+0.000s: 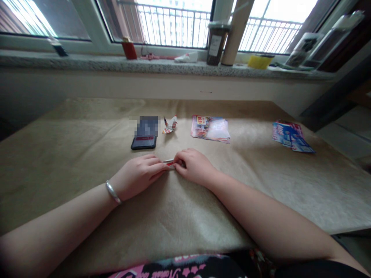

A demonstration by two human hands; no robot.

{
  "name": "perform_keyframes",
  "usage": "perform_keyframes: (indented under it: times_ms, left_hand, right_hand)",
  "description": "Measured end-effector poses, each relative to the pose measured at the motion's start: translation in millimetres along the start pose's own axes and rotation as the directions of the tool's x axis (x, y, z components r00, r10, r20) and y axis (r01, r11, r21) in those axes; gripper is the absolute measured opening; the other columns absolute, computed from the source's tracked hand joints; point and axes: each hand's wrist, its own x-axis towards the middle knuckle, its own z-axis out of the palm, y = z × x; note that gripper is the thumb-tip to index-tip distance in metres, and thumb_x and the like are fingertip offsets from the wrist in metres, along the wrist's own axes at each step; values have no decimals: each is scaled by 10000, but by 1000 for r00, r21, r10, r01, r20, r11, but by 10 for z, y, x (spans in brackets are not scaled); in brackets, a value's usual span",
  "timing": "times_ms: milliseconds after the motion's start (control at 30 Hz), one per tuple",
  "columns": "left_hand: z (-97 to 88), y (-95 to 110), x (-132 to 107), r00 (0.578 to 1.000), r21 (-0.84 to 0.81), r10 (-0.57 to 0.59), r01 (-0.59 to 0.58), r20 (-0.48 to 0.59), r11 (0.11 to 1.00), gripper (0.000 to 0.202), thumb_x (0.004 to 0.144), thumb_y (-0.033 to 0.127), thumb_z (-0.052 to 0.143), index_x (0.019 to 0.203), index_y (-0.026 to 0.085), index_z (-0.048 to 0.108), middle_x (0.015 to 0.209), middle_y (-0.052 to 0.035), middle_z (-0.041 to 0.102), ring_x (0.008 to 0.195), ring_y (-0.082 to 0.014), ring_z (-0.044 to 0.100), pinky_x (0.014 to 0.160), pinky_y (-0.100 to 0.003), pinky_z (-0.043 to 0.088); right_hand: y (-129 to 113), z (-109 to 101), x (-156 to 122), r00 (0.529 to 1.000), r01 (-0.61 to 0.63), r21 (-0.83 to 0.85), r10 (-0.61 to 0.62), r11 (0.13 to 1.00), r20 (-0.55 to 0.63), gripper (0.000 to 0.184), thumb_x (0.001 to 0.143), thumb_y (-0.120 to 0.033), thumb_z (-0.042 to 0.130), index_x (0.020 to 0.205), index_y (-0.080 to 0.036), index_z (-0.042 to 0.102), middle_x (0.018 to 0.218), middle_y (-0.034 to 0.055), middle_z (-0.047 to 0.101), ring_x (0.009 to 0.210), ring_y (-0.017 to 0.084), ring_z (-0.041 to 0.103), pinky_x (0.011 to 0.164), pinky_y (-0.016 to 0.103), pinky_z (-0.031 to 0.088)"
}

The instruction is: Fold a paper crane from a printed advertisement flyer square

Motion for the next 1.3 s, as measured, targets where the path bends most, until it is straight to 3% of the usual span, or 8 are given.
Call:
perform_keyframes:
  times_ms: [400, 533, 700, 967, 1300]
  left_hand:
    - [15, -12, -8, 999, 37, 36, -36, -2, 999, 199, 914, 211, 460, 861, 170, 648, 766, -28, 611, 720, -142, 535, 629, -249, 437]
    - [-61, -2, -16, 993, 105, 101, -107, 61, 989, 182, 912, 177, 457, 969, 165, 630, 806, -38, 636, 714, -144, 549, 607, -256, 437]
    - [-162, 48, -29, 975, 149, 134, -161, 175, 976, 137, 869, 153, 519, 957, 155, 622, 792, -36, 638, 720, -164, 565, 584, -271, 429]
    - [-64, 35, -44, 992, 157, 54, -71, 111, 985, 173, 890, 174, 504, 1028, 179, 607, 843, -38, 621, 755, -162, 557, 615, -261, 451]
    - [10, -53, -21, 998, 76, 52, -56, 45, 996, 189, 916, 193, 468, 1026, 224, 618, 865, -13, 628, 771, -156, 541, 641, -255, 443]
  right_hand:
    - [26, 8, 6, 999, -41, -56, 41, 998, 0, 90, 799, -241, 585, 739, -177, 571, 708, 12, 596, 709, 142, 498, 660, 254, 355]
    - [13, 13, 18, 998, -57, -70, 57, 996, 3, 86, 792, -236, 584, 731, -178, 565, 700, 12, 594, 705, 143, 499, 652, 254, 350]
    - [-2, 13, 26, 998, -70, -72, 70, 995, 2, 96, 784, -232, 591, 714, -179, 552, 691, 11, 591, 692, 140, 497, 640, 251, 346]
    - [16, 12, 13, 998, -58, -56, 58, 997, -4, 107, 792, -230, 588, 706, -182, 547, 681, 8, 582, 687, 140, 492, 635, 250, 346]
    - [61, -31, -50, 999, 34, -26, -34, 999, -15, 28, 806, -194, 591, 782, -180, 597, 692, 5, 584, 695, 133, 493, 655, 241, 357]
